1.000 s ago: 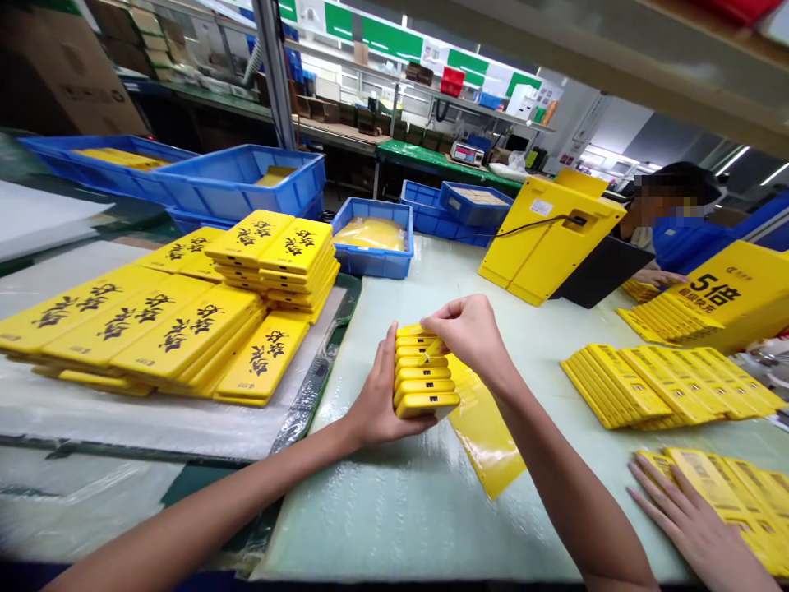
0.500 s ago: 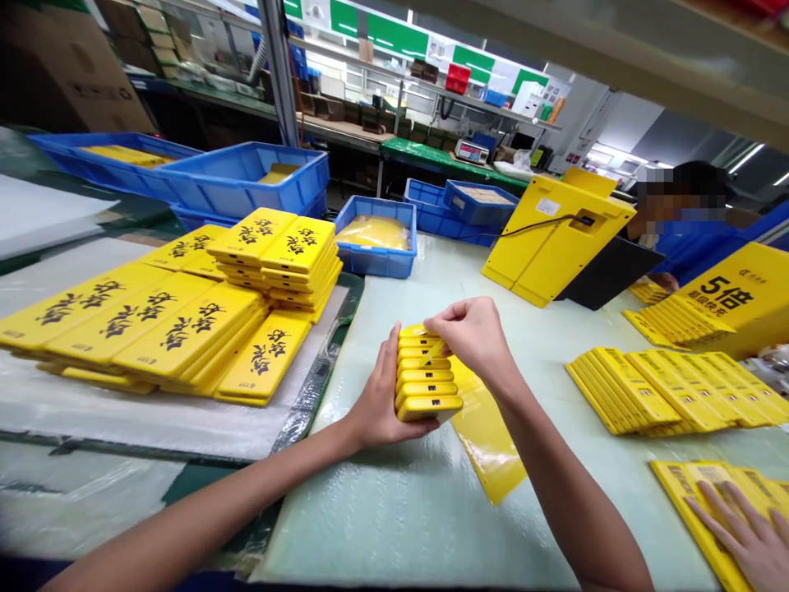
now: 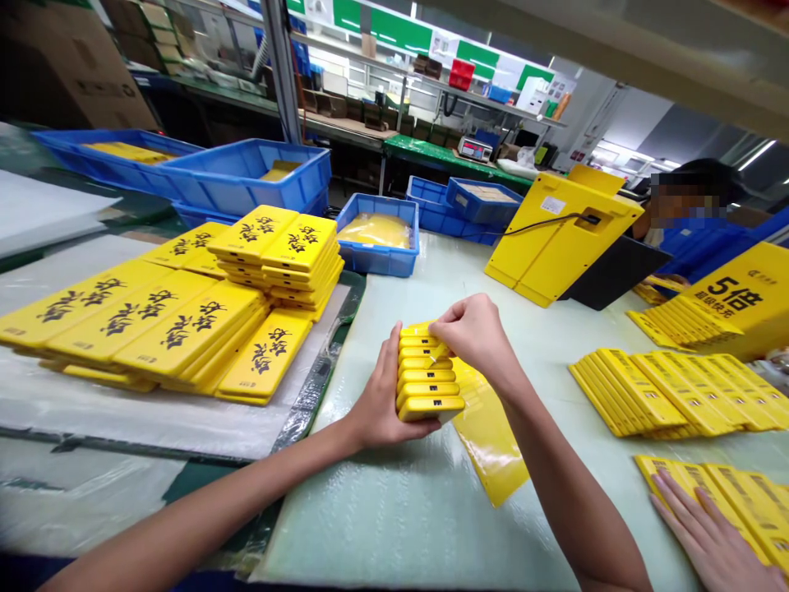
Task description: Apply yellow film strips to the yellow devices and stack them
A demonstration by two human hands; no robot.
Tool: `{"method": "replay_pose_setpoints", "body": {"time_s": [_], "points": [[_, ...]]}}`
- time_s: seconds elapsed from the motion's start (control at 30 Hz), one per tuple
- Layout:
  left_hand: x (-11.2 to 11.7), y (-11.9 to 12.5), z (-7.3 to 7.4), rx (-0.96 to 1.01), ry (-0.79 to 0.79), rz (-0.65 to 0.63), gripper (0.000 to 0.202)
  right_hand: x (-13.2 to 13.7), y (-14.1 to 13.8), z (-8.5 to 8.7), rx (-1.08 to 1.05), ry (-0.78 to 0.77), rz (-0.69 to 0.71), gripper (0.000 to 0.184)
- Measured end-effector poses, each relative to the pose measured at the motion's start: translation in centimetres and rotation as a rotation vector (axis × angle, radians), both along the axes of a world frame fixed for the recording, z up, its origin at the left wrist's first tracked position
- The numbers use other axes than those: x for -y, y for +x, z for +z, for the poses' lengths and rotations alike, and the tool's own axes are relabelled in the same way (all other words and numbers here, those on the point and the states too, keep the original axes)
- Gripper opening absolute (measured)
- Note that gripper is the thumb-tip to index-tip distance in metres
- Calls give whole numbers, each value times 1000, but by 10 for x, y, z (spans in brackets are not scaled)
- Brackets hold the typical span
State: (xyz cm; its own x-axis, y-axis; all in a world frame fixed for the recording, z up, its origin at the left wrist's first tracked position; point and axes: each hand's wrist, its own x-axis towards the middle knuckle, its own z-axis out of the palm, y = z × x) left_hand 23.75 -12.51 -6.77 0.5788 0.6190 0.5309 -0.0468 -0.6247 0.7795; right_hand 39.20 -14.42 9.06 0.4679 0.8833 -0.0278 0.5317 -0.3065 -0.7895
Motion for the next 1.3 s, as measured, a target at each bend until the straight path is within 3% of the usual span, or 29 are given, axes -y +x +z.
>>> {"method": "replay_pose_setpoints", "body": {"time_s": [0.13, 0.2, 0.27, 0.33, 0.43, 0.53, 0.9, 1.17, 1.3], "points": [[-1, -1, 1, 11, 28, -38, 156, -1, 19, 14, 228, -107, 135, 24], [-2, -1, 2, 18, 30, -34, 155, 4, 33, 26, 178, -141, 261, 22], [-2, -1, 2, 15, 19, -21, 153, 11, 44, 34, 3, -121, 318, 35], [-2, -1, 3, 3, 23, -17, 152, 19, 49, 33, -157, -10, 225, 45], [-2, -1, 4, 9, 39, -21, 153, 26, 43, 20, -288, 152, 31, 39], [-2, -1, 3, 18, 35, -24, 153, 29, 29, 6, -329, 193, -33, 32], [-2, -2, 2, -50, 31, -3, 155, 17, 4, -4, -300, 147, -9, 18], [-3, -2, 1, -86, 61, -3, 153, 14, 6, -6, -282, 119, -6, 17], [-3, -2, 1, -80, 47, -4, 150, 12, 15, -5, -115, 28, 27, 20]]}}
